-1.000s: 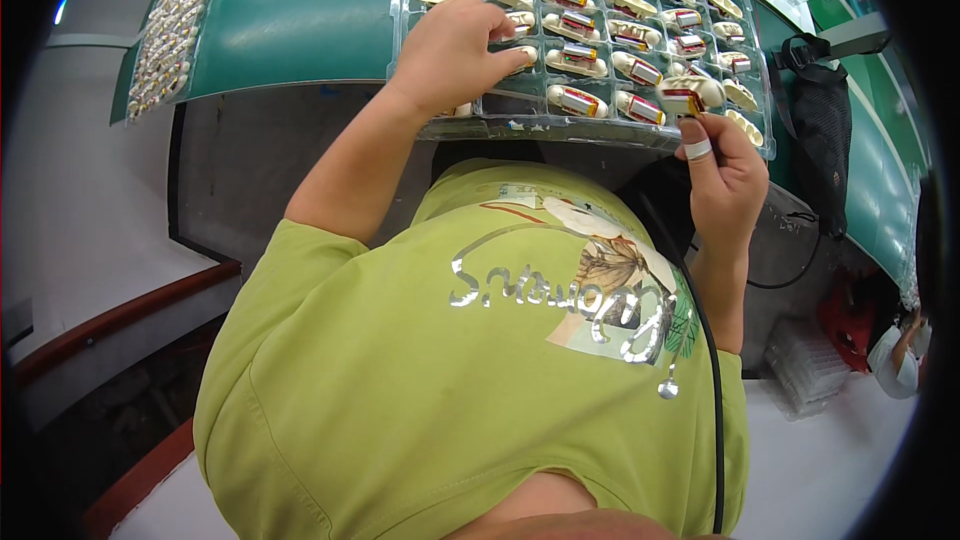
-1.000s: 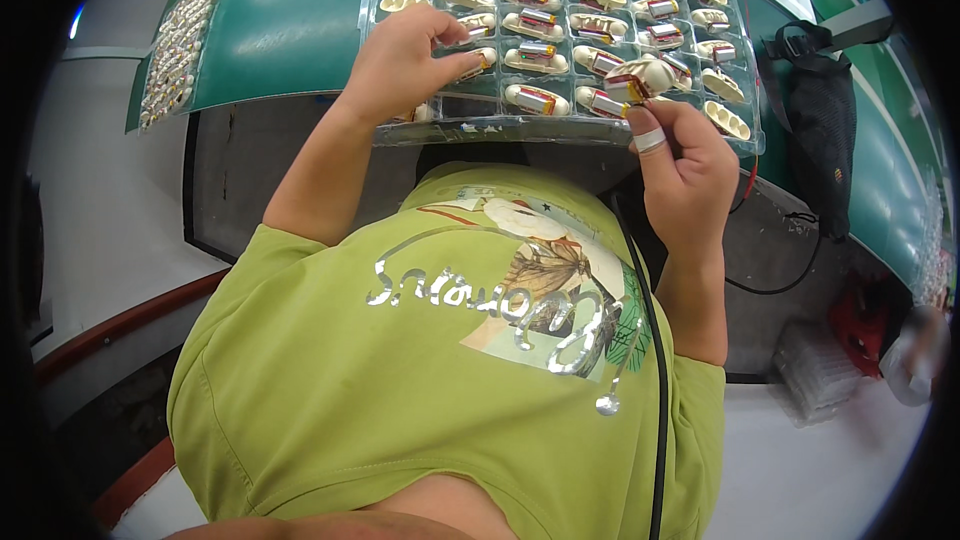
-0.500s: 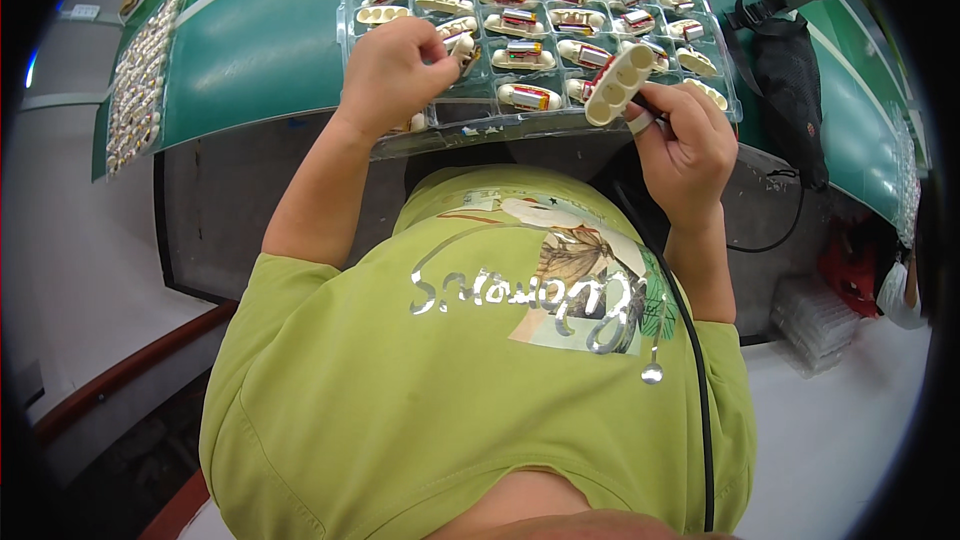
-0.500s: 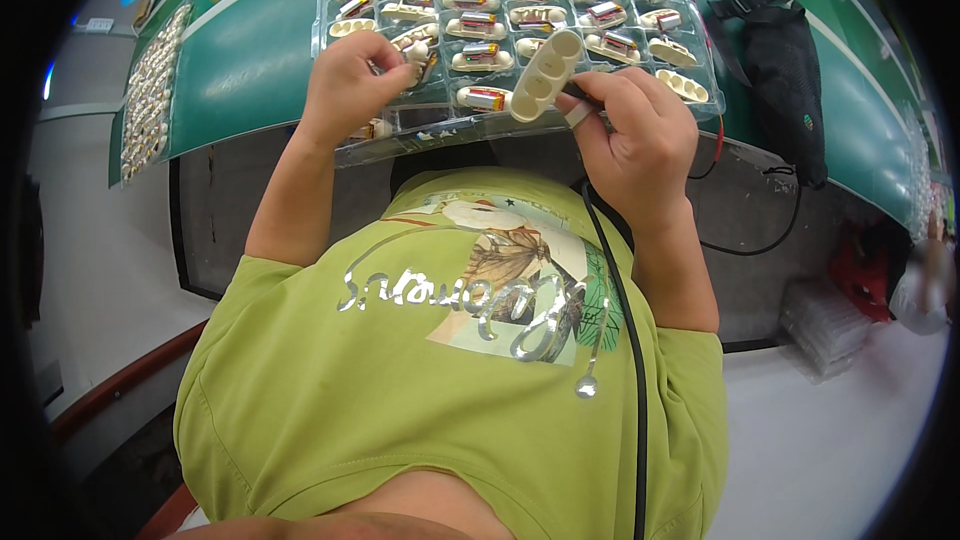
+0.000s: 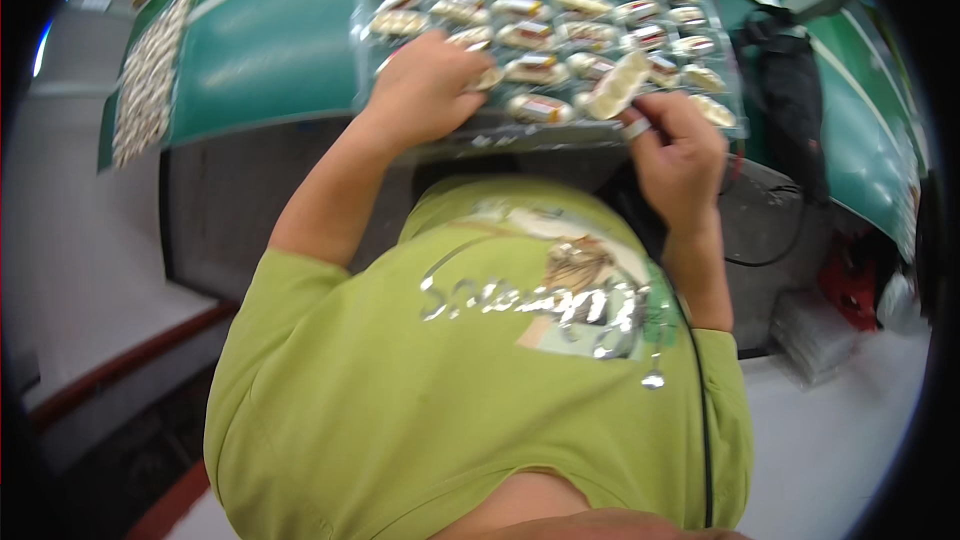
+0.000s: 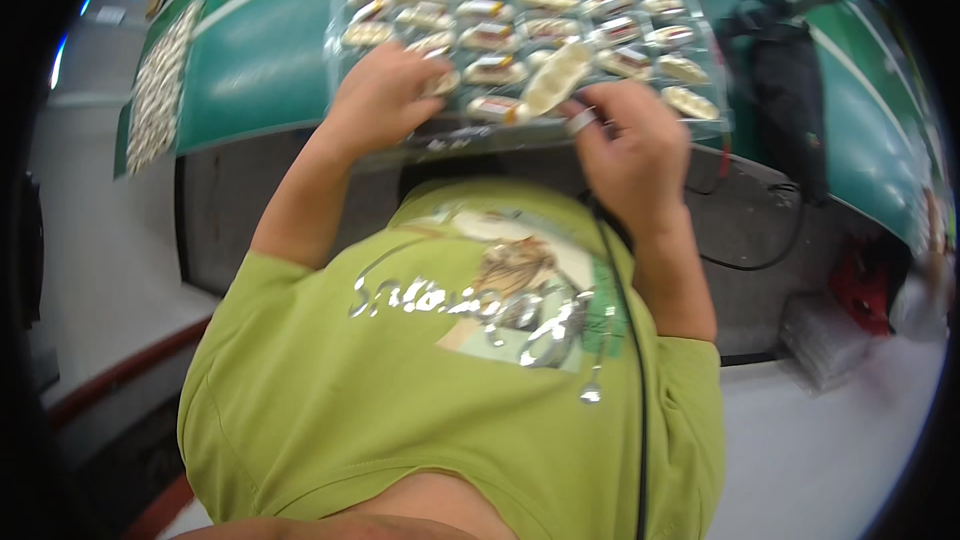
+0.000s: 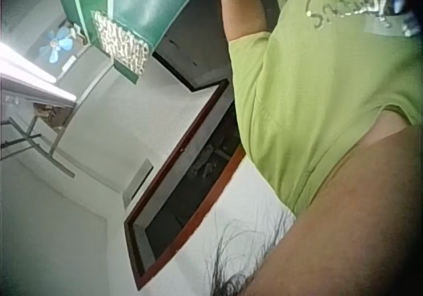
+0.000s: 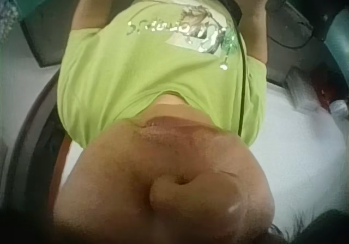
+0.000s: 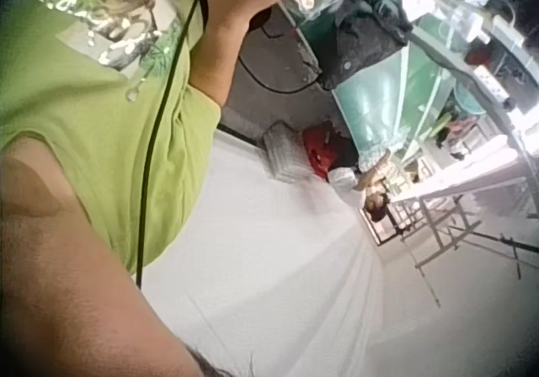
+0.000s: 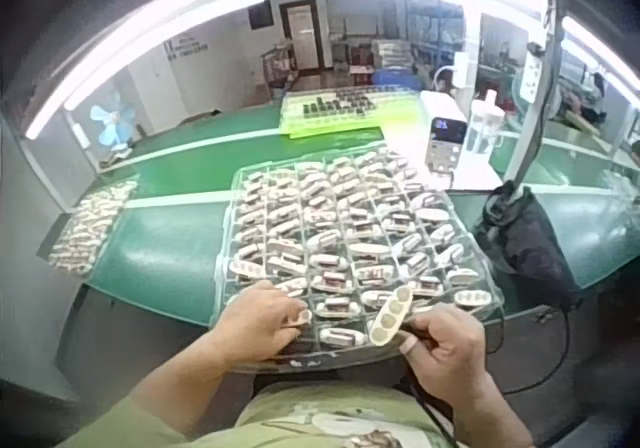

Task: The person assembles small plastic or electronic components by hand, placing them into a plastic tray at a factory workbench.

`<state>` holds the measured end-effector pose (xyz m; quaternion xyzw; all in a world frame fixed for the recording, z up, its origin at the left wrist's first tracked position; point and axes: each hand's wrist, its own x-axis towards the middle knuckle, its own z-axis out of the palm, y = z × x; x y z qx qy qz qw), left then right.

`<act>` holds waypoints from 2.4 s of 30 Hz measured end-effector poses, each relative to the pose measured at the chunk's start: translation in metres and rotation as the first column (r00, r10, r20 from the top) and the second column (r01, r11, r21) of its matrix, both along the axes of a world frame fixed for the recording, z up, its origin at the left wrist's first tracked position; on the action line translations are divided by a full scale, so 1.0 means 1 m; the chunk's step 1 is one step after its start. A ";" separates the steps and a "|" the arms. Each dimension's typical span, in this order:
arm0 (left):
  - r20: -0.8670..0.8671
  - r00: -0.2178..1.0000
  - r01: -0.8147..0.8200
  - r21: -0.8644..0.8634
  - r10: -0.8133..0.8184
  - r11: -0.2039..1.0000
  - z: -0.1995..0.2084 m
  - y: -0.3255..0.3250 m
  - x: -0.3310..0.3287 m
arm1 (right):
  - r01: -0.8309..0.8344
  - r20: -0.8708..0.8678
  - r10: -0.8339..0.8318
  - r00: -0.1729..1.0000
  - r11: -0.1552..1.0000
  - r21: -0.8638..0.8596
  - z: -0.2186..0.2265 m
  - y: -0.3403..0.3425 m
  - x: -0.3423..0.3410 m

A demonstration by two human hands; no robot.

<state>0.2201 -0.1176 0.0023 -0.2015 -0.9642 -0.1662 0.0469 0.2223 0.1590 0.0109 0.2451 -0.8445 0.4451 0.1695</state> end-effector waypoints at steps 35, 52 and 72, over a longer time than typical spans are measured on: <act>0.395 0.804 -0.211 0.889 -0.445 0.407 0.004 0.055 0.023 | -0.181 0.628 0.423 0.653 0.893 -0.413 -0.005 -0.018 0.012; 0.337 0.831 -0.136 0.894 -0.442 0.426 0.002 0.052 0.018 | -0.224 0.260 0.226 0.939 0.974 -0.037 0.000 -0.019 0.011; 0.053 0.996 -0.094 0.646 0.078 0.758 0.007 0.033 0.019 | -0.224 0.410 0.294 0.863 0.951 -0.212 -0.004 -0.015 0.017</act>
